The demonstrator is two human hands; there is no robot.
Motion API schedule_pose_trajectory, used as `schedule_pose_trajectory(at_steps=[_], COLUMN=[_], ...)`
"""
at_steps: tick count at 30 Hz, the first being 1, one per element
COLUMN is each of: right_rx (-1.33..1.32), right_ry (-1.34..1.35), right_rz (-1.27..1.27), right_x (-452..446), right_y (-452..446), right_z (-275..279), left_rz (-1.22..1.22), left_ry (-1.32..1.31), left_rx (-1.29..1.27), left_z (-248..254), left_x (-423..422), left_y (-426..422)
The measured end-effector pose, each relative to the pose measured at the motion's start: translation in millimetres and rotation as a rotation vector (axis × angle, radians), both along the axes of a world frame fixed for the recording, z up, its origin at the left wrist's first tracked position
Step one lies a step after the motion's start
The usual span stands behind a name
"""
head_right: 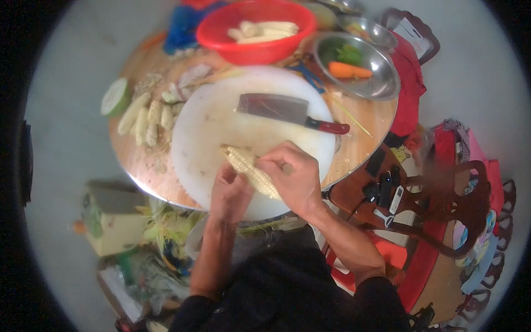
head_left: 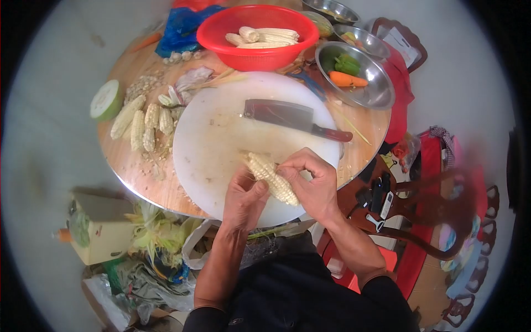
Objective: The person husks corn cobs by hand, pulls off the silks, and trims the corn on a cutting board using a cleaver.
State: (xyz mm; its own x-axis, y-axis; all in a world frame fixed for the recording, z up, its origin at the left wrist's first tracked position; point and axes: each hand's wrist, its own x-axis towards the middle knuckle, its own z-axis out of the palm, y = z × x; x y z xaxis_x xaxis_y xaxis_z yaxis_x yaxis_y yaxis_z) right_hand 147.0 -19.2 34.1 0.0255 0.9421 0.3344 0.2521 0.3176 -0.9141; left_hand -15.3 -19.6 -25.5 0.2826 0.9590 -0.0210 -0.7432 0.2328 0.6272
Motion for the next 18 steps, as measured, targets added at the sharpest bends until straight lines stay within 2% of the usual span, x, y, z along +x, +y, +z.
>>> schedule_pose_trajectory(at_steps=[2, 5, 7, 8, 9, 12, 16, 18], right_rx=[-0.197, -0.233, -0.201, -0.101, 0.002, 0.074, 0.122, 0.022], right_ry=[0.083, 0.15, 0.105, 0.091, 0.075, -0.006, -0.055, -0.098], right_rz=[-0.057, -0.176, -0.156, -0.101, -0.048, -0.025, -0.046, -0.154], right_x=[5, 17, 8, -1, -7, -12, -10, -2], right_y=[5, 13, 8, 5, 4, 5, 5, 10], right_z=[-3, -15, 6, 16, 20, 18, 11, -4], left_rz=[-0.024, -0.085, -0.081, -0.087, -0.079, -0.043, -0.008, -0.061], left_ry=[0.011, -0.061, -0.037, -0.038, 0.012, 0.109, 0.151, 0.092], left_rx=[-0.005, -0.012, -0.064, -0.066, -0.024, 0.018, 0.045, 0.039], left_z=[0, 16, 18, 13, 7, 5, 5, 9], left_x=[-2, -2, -2, -2, -1, 1, 0, -5], left_y=[-1, -3, -4, -4, -4, -5, -6, -7])
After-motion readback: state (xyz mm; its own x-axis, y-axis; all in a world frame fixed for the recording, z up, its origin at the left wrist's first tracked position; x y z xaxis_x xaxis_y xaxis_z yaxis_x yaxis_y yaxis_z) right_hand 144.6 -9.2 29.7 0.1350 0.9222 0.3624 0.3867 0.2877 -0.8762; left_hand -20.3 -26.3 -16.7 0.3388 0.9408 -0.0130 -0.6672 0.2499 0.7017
